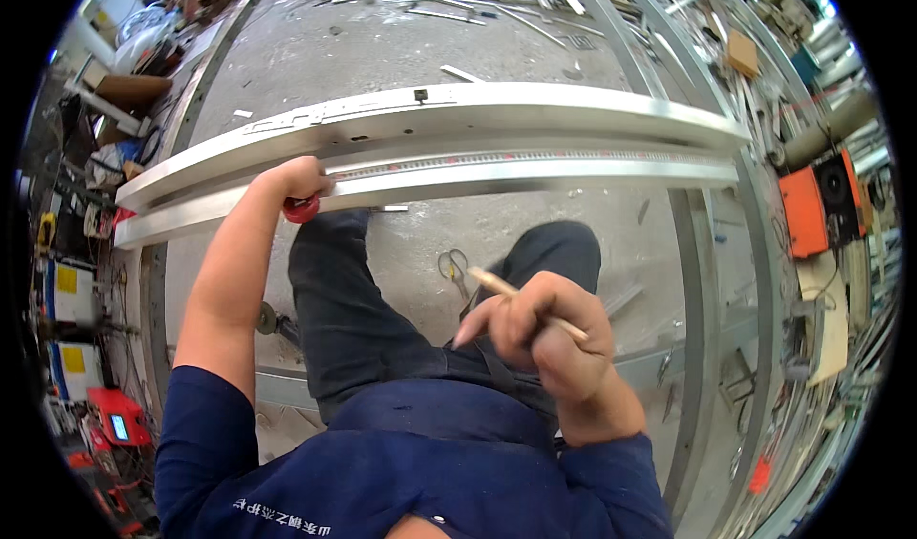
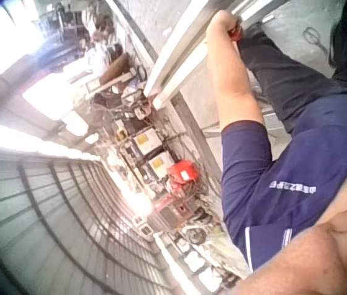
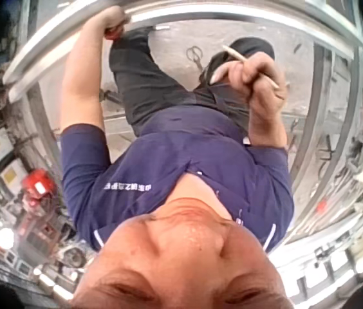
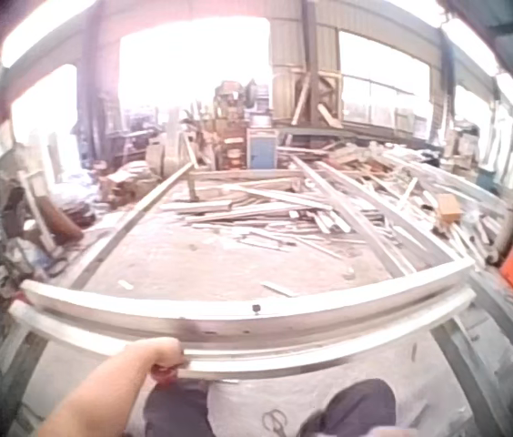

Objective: The person measures a long, curved metal frame using a tape measure and a pencil. They mark specific points along the frame's length and then use a metal square to draw perpendicular lines at the marked locations. The person repeats this process for multiple points on the frame.

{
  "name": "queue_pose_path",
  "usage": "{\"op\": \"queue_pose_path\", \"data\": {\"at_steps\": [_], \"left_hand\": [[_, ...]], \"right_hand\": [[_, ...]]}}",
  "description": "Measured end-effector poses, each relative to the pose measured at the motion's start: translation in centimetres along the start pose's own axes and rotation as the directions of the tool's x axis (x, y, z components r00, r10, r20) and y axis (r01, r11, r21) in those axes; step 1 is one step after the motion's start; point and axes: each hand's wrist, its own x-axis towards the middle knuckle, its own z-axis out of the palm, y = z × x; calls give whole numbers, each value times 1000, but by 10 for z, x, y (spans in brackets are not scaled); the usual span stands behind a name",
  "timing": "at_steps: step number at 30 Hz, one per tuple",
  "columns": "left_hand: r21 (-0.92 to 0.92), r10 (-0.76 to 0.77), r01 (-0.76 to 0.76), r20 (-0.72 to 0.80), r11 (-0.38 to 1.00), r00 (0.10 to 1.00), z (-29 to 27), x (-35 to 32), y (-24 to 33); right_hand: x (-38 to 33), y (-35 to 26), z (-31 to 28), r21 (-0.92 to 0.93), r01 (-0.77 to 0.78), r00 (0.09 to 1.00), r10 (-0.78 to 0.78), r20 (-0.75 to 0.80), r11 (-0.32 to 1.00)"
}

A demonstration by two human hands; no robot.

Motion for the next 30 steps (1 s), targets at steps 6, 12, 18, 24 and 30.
{"op": "queue_pose_path", "data": {"at_steps": [6,12,18,24,30], "left_hand": [[-8,-13,13,36,1000,999,-4,-10,-3],[-36,-15,15,23,999,1000,-7,-18,4],[-26,-52,53,61,998,997,-8,-14,4],[-32,-72,75,68,997,995,-14,-19,8],[-38,-170,175,115,984,979,-28,-19,36]], "right_hand": [[-54,92,-90,-819,-427,902,245,-356,383],[-92,165,-117,-917,-288,943,250,-221,276],[-85,178,-131,-912,-325,928,270,-257,250],[-89,174,-152,-897,-354,928,222,-301,265],[-107,171,-189,-816,-501,863,229,-450,287]]}}
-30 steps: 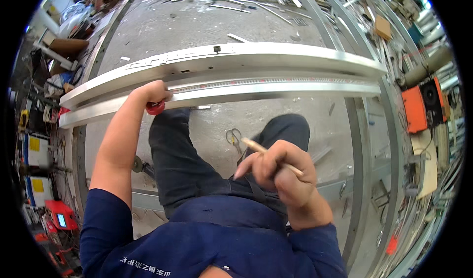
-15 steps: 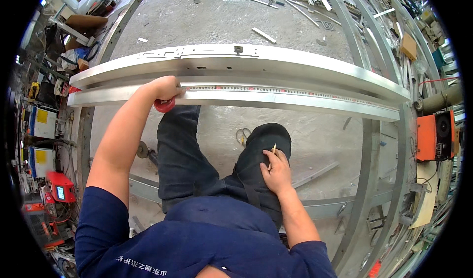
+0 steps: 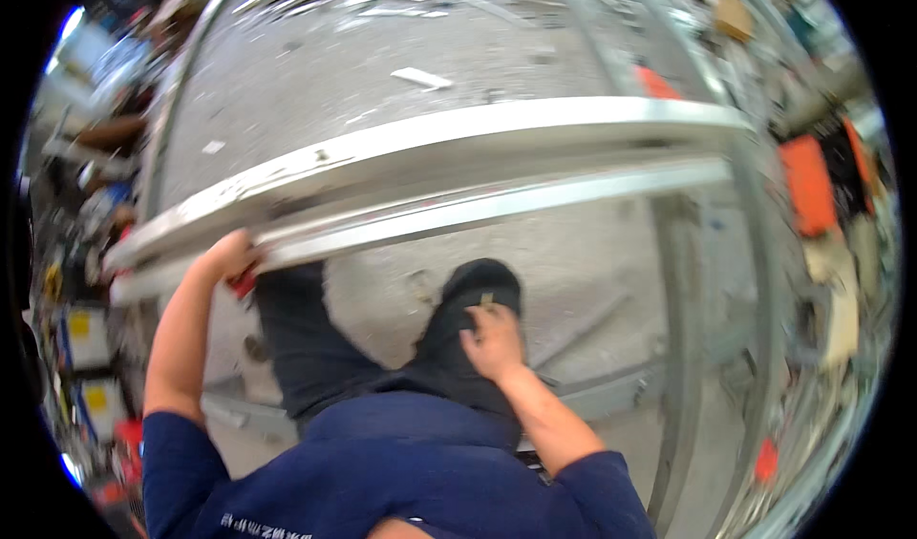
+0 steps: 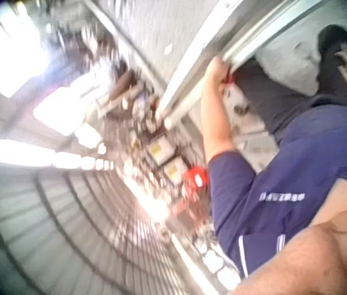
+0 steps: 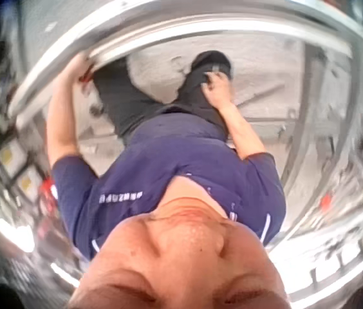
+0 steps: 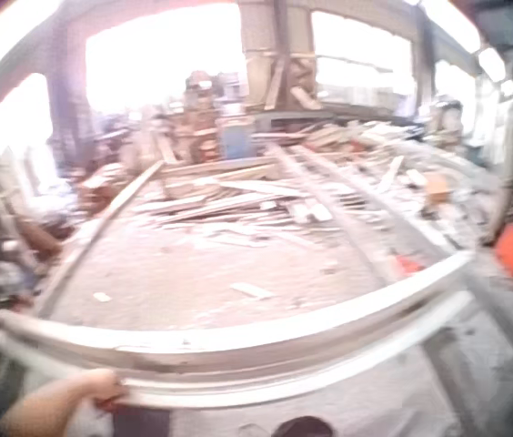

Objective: The person measures a long, curved metal frame using a tape measure and a pencil. They mark specific points along the frame's length and then use a metal square to draw perpendicular lines at the marked locations. The person repeats this process for multiple points on the frame.

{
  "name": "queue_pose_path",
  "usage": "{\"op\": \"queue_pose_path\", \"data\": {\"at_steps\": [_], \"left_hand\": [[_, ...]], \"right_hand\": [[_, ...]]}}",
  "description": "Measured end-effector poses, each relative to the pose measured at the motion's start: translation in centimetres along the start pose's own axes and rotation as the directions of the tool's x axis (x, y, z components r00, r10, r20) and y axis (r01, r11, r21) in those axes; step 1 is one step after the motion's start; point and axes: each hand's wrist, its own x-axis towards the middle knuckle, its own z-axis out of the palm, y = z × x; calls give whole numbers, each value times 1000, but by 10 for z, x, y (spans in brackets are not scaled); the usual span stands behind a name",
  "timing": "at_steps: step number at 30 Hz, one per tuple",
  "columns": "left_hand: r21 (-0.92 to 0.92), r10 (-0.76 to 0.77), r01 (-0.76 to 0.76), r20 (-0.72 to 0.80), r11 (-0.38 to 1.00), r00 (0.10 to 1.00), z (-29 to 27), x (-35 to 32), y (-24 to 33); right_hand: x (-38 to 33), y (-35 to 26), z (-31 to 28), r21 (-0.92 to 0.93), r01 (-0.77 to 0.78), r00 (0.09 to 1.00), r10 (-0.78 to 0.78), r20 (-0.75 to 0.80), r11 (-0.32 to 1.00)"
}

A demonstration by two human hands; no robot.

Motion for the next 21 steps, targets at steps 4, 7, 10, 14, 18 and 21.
{"op": "queue_pose_path", "data": {"at_steps": [4,7,10,14,18,21], "left_hand": [[66,138,-132,-101,989,985,22,18,-40],[-25,46,-48,-71,999,996,17,15,-20],[-85,5,-8,-41,996,999,11,7,-15],[-38,23,-25,-52,999,998,13,14,-22],[7,31,-31,-50,1000,998,13,13,-26],[31,45,-43,-72,999,996,17,13,-27]], "right_hand": [[2,20,-21,-19,28,999,-28,17,999],[-4,38,-30,-63,1,1000,-1,-5,998],[-13,38,-26,-70,-14,999,12,-39,997],[-18,33,-20,-68,-21,997,16,-81,997],[-20,15,-10,-37,6,998,-9,-59,999],[-21,5,2,-31,51,996,-53,-71,998]]}}
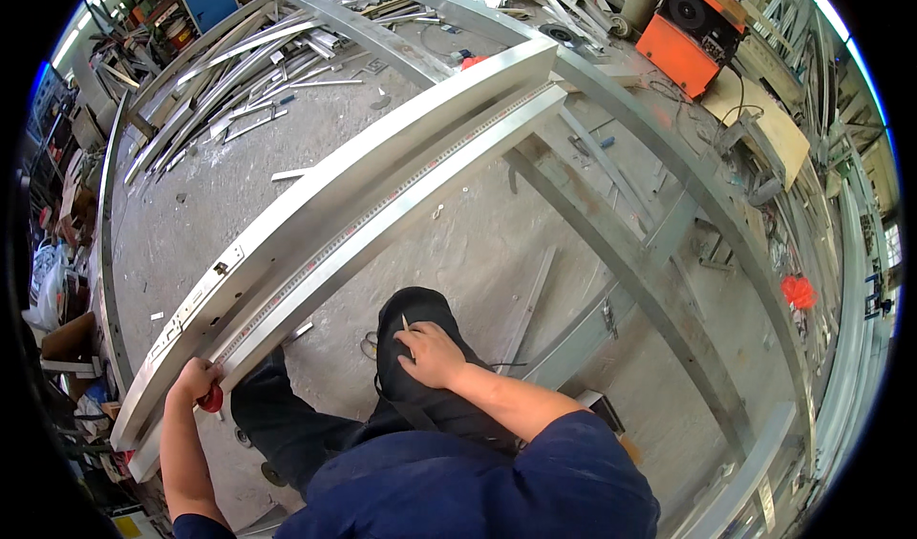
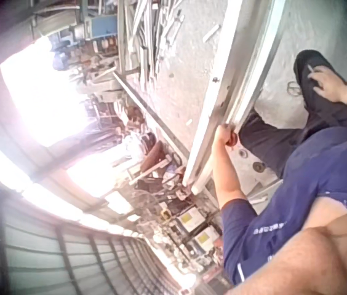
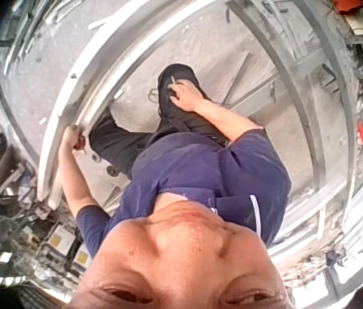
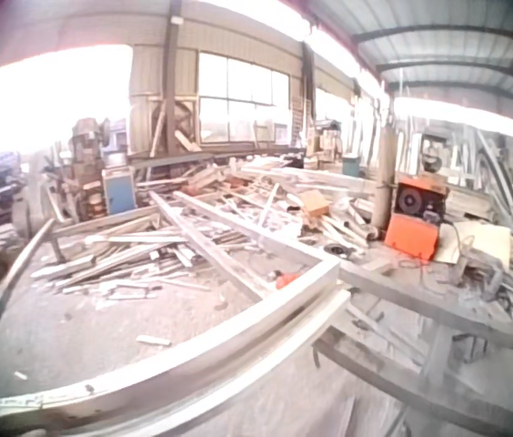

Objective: The person measures a long, curved metal frame using a tape measure and a pencil. They mark specific points along the frame's length and then use a metal square to draw perpendicular lines at the marked locations. The person repeats this process for multiple points on the frame.

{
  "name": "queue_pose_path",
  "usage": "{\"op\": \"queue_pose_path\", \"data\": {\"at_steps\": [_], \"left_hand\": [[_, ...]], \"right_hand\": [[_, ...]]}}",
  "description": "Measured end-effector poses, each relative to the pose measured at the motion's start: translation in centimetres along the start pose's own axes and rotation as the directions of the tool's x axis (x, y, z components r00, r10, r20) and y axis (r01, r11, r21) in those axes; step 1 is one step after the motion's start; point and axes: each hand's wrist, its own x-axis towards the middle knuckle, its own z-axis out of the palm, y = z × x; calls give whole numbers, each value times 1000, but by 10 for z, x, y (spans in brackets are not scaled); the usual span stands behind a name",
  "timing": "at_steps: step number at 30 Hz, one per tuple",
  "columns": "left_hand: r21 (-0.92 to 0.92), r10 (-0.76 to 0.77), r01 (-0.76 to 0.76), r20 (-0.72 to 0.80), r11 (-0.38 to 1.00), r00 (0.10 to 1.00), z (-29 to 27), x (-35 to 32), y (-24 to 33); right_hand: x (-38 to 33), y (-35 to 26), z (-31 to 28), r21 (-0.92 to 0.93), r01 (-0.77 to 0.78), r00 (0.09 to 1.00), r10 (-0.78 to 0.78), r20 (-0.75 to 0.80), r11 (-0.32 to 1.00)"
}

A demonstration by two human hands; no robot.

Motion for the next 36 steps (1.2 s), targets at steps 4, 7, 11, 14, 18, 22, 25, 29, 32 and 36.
{"op": "queue_pose_path", "data": {"at_steps": [4,7,11,14,18,22,25,29,32,36], "left_hand": [[-32,23,-23,-21,999,1000,3,-2,-4],[-43,40,-42,-36,998,999,4,-8,-8],[-28,170,-172,-48,985,984,-1,-28,17],[-190,319,-314,-2,930,948,9,-49,35],[-341,447,-375,160,862,880,23,-82,76],[-604,526,-313,211,733,824,81,-73,74],[-727,575,-262,218,635,789,108,-84,87],[-718,495,-278,107,639,862,103,-97,92],[-682,430,-305,15,665,903,75,-99,89],[-619,370,-329,-68,713,927,21,-96,89]], "right_hand": [[0,-19,13,3,68,998,-68,17,998],[3,-30,17,14,48,997,-49,61,999],[3,-28,15,-28,33,997,-31,66,999],[1,-27,14,-51,34,999,-33,27,998],[-2,-26,11,-37,8,1000,-7,27,999],[-3,-25,14,-34,7,999,-6,38,999],[-4,-26,15,-25,10,1000,-10,19,1000],[-2,-23,16,-18,36,999,-35,7,999],[-1,-24,15,-19,30,999,-29,16,999],[2,-22,15,-9,25,1000,-25,16,1000]]}}
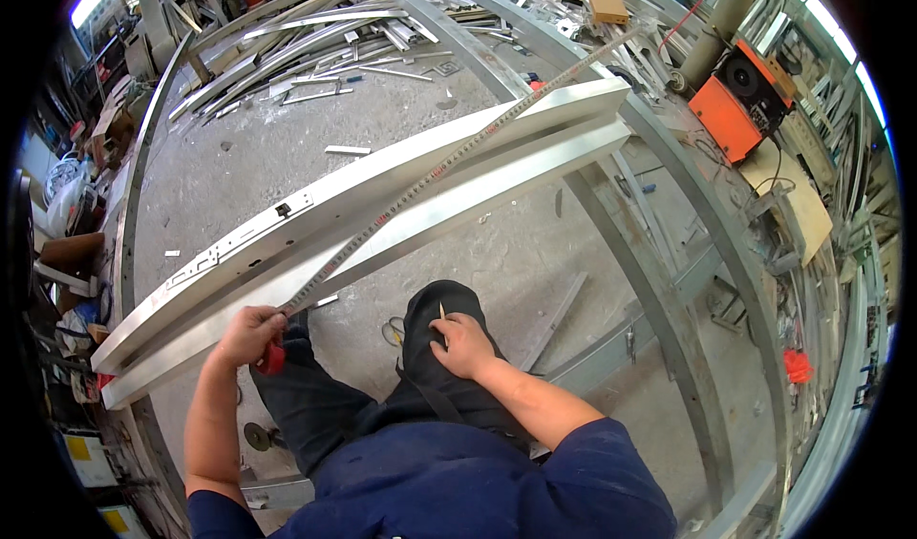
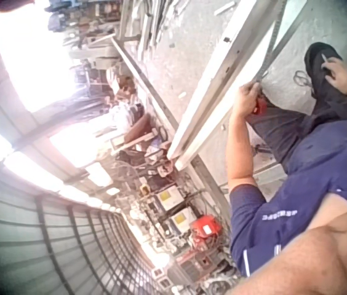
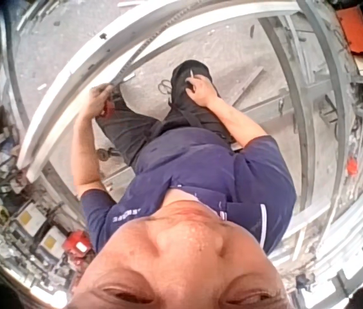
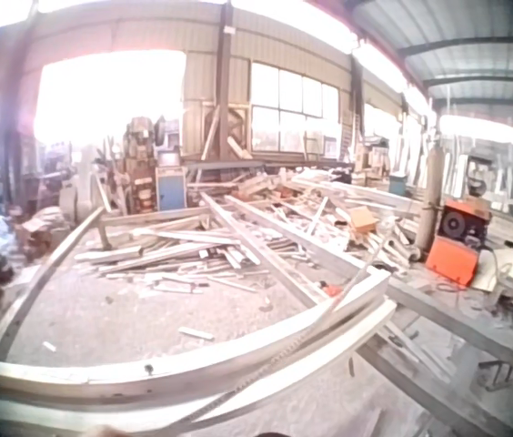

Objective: The person measures a long, curved metal frame using a tape measure and a pencil. They mark specific points along the frame's length and then use a metal square to draw perpendicular lines at the marked locations. The person repeats this process for multiple points on the frame.

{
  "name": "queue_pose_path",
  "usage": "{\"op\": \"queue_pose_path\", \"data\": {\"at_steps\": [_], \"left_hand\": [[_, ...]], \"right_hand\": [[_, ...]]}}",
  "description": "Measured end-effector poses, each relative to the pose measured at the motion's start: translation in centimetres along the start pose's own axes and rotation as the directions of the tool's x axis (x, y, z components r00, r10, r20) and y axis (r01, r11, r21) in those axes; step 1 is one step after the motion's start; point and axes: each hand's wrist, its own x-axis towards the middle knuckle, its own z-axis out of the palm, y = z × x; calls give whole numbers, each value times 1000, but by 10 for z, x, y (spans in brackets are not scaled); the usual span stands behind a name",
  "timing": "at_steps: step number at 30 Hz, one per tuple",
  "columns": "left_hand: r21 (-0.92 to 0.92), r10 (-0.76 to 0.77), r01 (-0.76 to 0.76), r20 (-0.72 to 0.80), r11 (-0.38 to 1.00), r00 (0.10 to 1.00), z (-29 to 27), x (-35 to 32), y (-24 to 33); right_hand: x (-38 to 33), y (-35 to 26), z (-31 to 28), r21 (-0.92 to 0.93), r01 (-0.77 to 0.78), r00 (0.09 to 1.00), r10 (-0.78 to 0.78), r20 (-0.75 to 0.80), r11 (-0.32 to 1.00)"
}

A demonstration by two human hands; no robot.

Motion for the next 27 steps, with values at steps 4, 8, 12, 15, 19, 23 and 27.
{"op": "queue_pose_path", "data": {"at_steps": [4,8,12,15,19,23,27], "left_hand": [[207,21,-19,-8,978,1000,-31,12,31],[344,85,-74,-17,936,996,-37,29,53],[354,0,9,-27,935,1000,-31,41,82],[360,9,-1,-21,933,1000,-33,50,80],[375,-9,13,-12,927,1000,-33,57,85],[379,39,-37,4,925,999,-32,66,82],[393,60,-58,6,918,998,-30,72,87]], "right_hand": [[-1,1,2,-8,8,1000,-8,-18,1000],[-2,2,1,-19,21,999,-22,-50,1000],[-5,7,0,16,-4,1000,5,-21,1000],[-5,6,-2,20,2,999,-1,-40,1000],[-3,6,-4,25,12,999,-12,-31,1000],[-2,6,-2,30,-8,999,9,-33,1000],[0,5,-3,34,-19,1000,20,-23,999]]}}
